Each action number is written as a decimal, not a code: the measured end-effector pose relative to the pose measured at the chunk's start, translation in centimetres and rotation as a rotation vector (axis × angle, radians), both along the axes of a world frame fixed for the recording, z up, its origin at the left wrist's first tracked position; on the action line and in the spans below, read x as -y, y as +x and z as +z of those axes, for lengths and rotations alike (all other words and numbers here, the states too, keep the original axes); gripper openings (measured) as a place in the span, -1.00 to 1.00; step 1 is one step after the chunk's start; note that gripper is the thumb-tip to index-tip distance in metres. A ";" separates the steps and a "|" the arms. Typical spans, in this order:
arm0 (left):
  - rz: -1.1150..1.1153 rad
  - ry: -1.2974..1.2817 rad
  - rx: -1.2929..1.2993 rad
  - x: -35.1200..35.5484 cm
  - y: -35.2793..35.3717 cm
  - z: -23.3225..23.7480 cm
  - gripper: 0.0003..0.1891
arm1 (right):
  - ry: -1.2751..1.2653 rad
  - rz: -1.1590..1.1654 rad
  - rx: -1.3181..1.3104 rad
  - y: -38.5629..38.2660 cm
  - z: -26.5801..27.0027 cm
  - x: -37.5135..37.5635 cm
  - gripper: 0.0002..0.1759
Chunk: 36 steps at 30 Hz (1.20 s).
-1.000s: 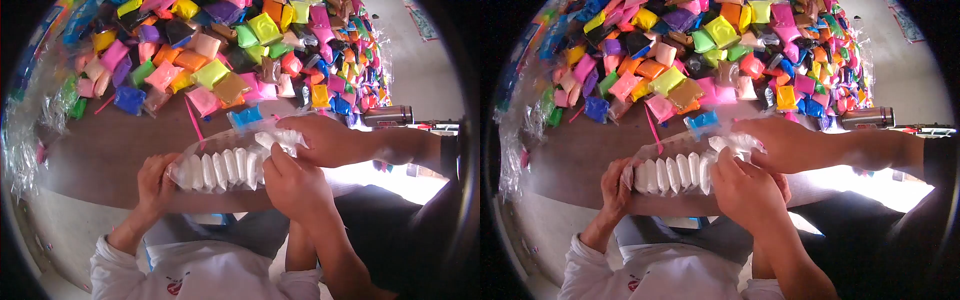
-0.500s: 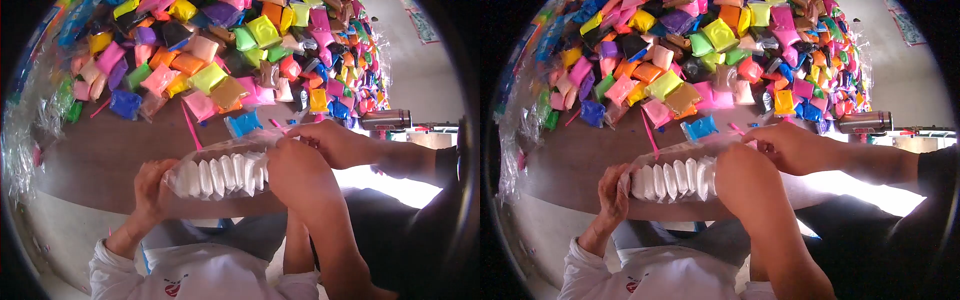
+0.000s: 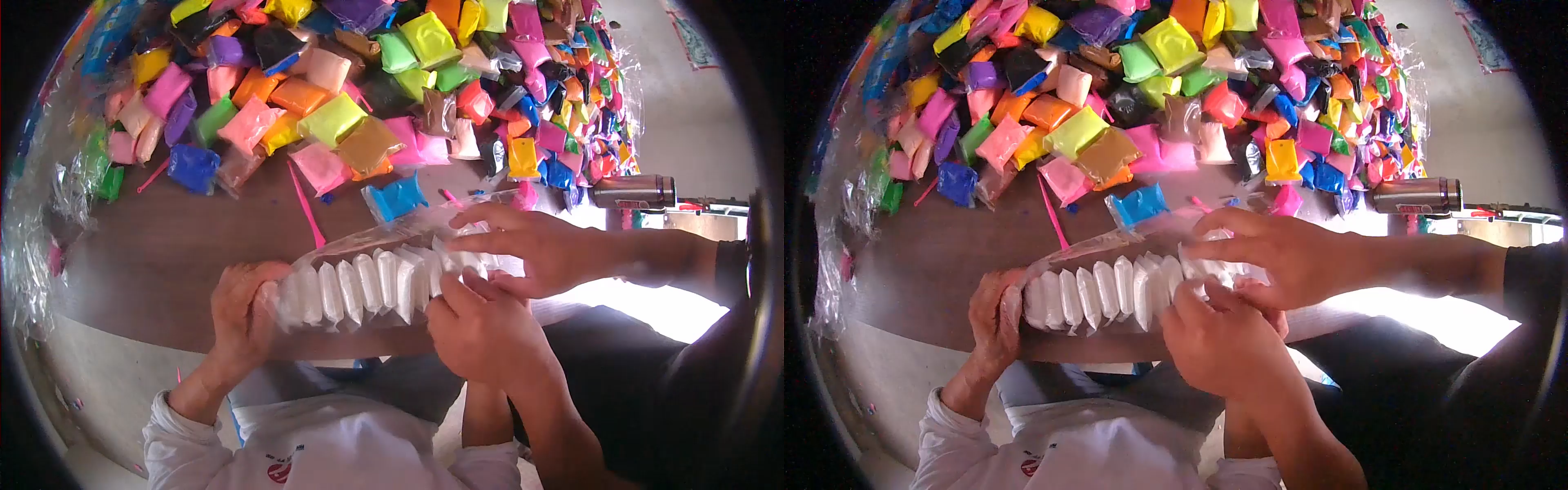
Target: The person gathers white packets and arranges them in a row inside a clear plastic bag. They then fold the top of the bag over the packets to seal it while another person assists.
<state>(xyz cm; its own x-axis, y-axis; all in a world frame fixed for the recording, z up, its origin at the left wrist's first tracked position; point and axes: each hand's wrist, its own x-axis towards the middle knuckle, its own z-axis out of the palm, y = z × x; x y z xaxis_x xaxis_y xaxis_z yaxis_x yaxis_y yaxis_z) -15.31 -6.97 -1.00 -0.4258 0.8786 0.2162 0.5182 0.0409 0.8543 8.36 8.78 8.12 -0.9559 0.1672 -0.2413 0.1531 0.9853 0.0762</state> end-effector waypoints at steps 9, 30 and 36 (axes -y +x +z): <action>0.008 0.033 -0.021 0.1 0.0 -0.3 -0.79 | 0.142 0.197 0.164 -2.9 1.0 -1.8 -0.88; 0.016 -0.013 -0.024 0.1 0.1 -0.2 -0.80 | 3.044 1.355 1.151 6.4 -5.7 1.8 -0.65; 0.037 0.030 -0.021 0.4 0.2 -1.1 -0.80 | 3.040 1.472 1.054 6.4 -5.1 1.9 -0.69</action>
<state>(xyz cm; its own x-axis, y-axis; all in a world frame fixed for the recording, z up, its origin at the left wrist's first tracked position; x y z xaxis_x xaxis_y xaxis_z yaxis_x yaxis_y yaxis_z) -15.10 -7.34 -2.14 -0.4532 0.8552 0.2516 0.5350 0.0352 0.8441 14.72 6.90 3.02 -0.7239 0.4759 -0.4995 -0.1894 -0.8333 -0.5193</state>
